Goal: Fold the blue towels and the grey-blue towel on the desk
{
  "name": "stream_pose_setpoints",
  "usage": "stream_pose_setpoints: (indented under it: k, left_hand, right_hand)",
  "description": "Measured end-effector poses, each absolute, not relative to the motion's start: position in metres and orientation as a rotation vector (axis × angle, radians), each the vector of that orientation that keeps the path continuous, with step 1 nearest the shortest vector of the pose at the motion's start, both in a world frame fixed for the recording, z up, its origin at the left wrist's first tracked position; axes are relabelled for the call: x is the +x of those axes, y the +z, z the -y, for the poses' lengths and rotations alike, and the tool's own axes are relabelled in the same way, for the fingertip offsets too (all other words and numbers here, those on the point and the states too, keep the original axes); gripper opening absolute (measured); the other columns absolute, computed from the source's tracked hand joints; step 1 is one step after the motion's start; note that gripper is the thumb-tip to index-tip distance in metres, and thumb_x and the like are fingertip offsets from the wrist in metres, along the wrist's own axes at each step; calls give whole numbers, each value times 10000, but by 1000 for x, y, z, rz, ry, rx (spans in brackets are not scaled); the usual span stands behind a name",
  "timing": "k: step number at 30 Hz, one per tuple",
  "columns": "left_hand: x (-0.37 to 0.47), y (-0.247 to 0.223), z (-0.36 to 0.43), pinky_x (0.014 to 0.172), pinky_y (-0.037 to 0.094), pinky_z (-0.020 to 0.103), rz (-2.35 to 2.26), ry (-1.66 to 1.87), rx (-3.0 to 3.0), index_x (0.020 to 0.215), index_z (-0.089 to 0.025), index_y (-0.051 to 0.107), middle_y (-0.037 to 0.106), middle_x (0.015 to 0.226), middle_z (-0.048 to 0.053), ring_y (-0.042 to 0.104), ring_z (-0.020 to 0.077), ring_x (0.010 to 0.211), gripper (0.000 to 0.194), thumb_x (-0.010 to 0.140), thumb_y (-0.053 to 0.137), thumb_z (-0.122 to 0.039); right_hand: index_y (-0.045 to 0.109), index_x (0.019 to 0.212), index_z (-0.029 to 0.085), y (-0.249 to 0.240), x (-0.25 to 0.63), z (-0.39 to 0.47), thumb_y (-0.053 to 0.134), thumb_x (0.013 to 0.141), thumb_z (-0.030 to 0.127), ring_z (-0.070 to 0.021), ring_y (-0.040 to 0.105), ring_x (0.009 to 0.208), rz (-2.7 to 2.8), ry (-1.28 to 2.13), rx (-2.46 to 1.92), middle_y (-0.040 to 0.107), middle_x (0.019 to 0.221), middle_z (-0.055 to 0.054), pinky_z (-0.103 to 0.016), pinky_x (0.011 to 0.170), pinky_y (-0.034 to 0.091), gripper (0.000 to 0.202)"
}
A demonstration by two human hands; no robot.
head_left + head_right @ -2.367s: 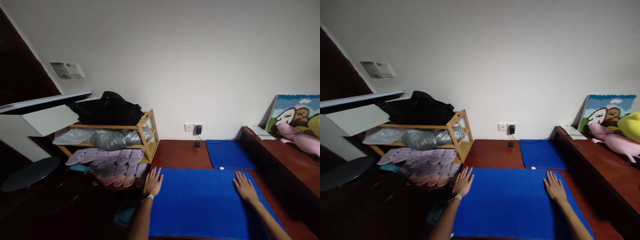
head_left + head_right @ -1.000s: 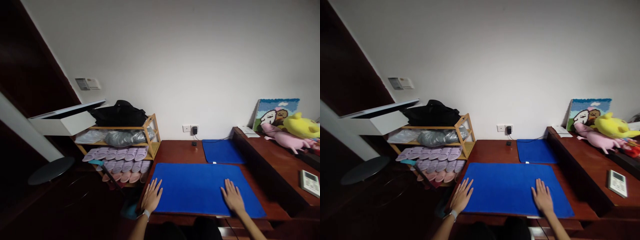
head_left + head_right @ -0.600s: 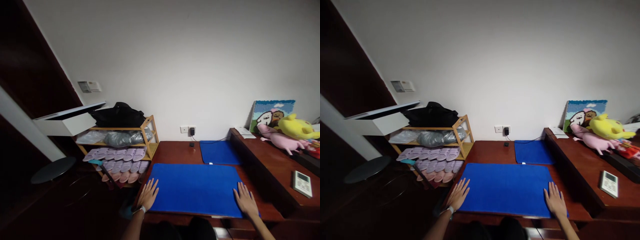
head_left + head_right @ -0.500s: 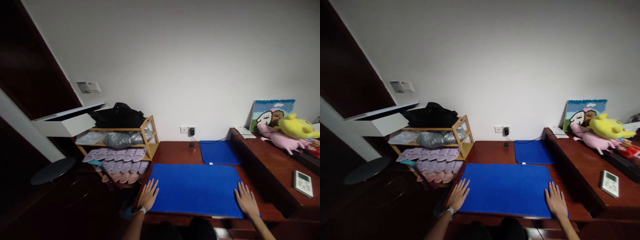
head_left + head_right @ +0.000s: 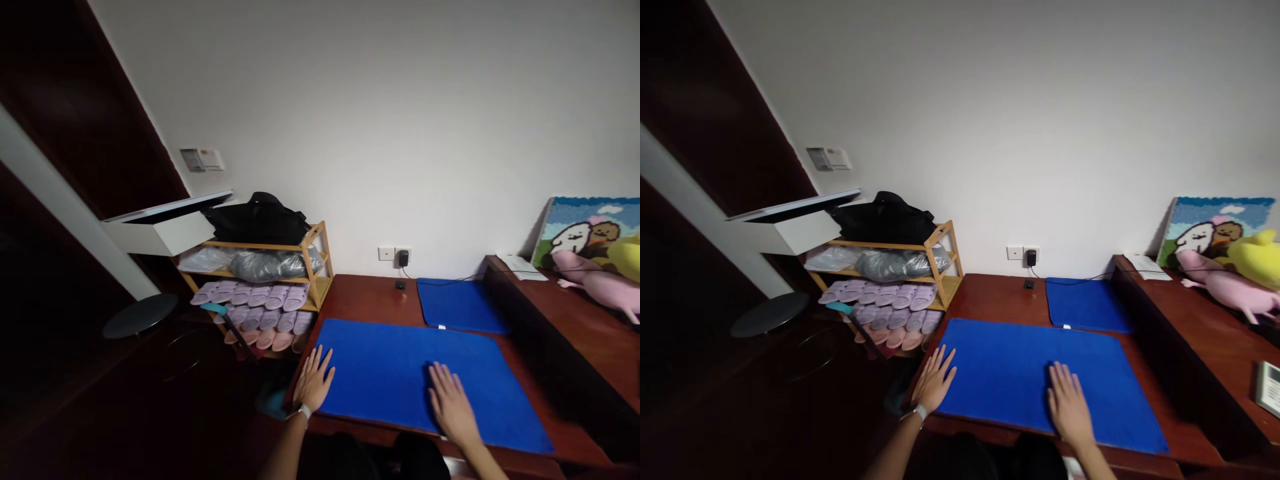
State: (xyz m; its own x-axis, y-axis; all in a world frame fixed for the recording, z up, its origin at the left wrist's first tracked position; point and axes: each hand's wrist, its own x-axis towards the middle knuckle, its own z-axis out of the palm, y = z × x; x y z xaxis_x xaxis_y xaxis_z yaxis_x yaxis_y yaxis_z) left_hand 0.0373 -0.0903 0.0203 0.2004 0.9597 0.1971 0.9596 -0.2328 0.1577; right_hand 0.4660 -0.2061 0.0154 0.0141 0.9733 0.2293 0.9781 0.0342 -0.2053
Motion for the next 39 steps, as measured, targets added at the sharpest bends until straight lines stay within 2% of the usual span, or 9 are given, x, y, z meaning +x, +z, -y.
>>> stream_pose_setpoints:
  k: [4, 8, 11, 15, 20, 23, 29, 34, 39]
  left_hand:
    - [39, 20, 90, 1254, 253, 477, -1967, 369, 2409, 1590, -339, 355, 238, 1716, 50, 247, 281, 1563, 581, 1042, 380, -530]
    - [37, 17, 88, 1248, 265, 489, -1977, 347, 2420, 1588, -327, 361, 265, 1708, 58, 265, 282, 1557, 578, 1043, 372, -518]
    - [35, 16, 86, 1246, 272, 487, -1976, 350, 2433, 1588, -322, 362, 287, 1701, 61, 281, 274, 1552, 584, 1043, 357, -532]
    - [36, 18, 85, 1241, 280, 492, -1970, 346, 2420, 1589, -322, 358, 307, 1694, 59, 278, 274, 1553, 586, 1044, 348, -536]
    - [36, 18, 84, 1244, 276, 491, -1966, 356, 2432, 1583, -326, 372, 315, 1690, 56, 294, 274, 1547, 573, 1045, 367, -522]
    - [34, 16, 82, 1244, 281, 490, -1972, 367, 2439, 1579, -334, 378, 324, 1686, 48, 310, 269, 1540, 565, 1044, 372, -516]
    - [31, 13, 80, 1237, 299, 494, -1975, 360, 2440, 1580, -332, 373, 323, 1686, 56, 314, 263, 1539, 566, 1046, 359, -516]
    - [28, 9, 77, 1223, 327, 491, -1991, 346, 2499, 1567, -316, 406, 364, 1668, 72, 360, 265, 1518, 552, 1047, 358, -494]
    - [23, 7, 74, 1201, 347, 522, -1998, 267, 2605, 1562, -321, 412, 415, 1641, 73, 389, 271, 1502, 545, 1043, 344, -471]
  right_hand:
    - [282, 1618, 183, 29, 362, 179, 202, 1048, 555, -230, 210, 1563, 2120, 250, -1819, 241, 1681, -43, -461, 1288, 182, 686]
    - [272, 1615, 152, 31, 338, 161, 205, 1030, 622, -250, 181, 1568, 2129, 380, -1864, 200, 1681, -67, -475, 1292, 146, 753]
    - [288, 1612, 162, 20, 376, 164, 220, 1019, 631, -254, 183, 1568, 2070, 337, -1964, 213, 1678, -62, -489, 1290, 136, 759]
    - [322, 1609, 193, -6, 478, 189, 239, 992, 617, -264, 205, 1564, 1926, 181, -2160, 279, 1672, -54, -517, 1280, 141, 753]
    - [489, 1528, 298, -35, 624, 231, 258, 932, 602, -303, 247, 1552, 1704, 132, -2415, 374, 1649, -37, -590, 1237, 224, 707]
    - [549, 1474, 336, -40, 681, 236, 268, 913, 582, -324, 298, 1532, 1591, 106, -2478, 432, 1618, -36, -613, 1205, 282, 675]
    - [467, 1540, 194, -11, 713, 169, 164, 945, 565, -282, 320, 1527, 1545, 126, -2415, 420, 1621, -107, -473, 1224, 309, 764]
    - [458, 1550, 247, -5, 716, 121, 196, 979, 551, -261, 272, 1546, 1565, 229, -2442, 378, 1650, -68, -451, 1243, 271, 697]
    - [339, 1604, 296, -21, 711, 118, 150, 1011, 534, -243, 174, 1574, 1623, 171, -2467, 291, 1691, -14, -500, 1274, 144, 666]
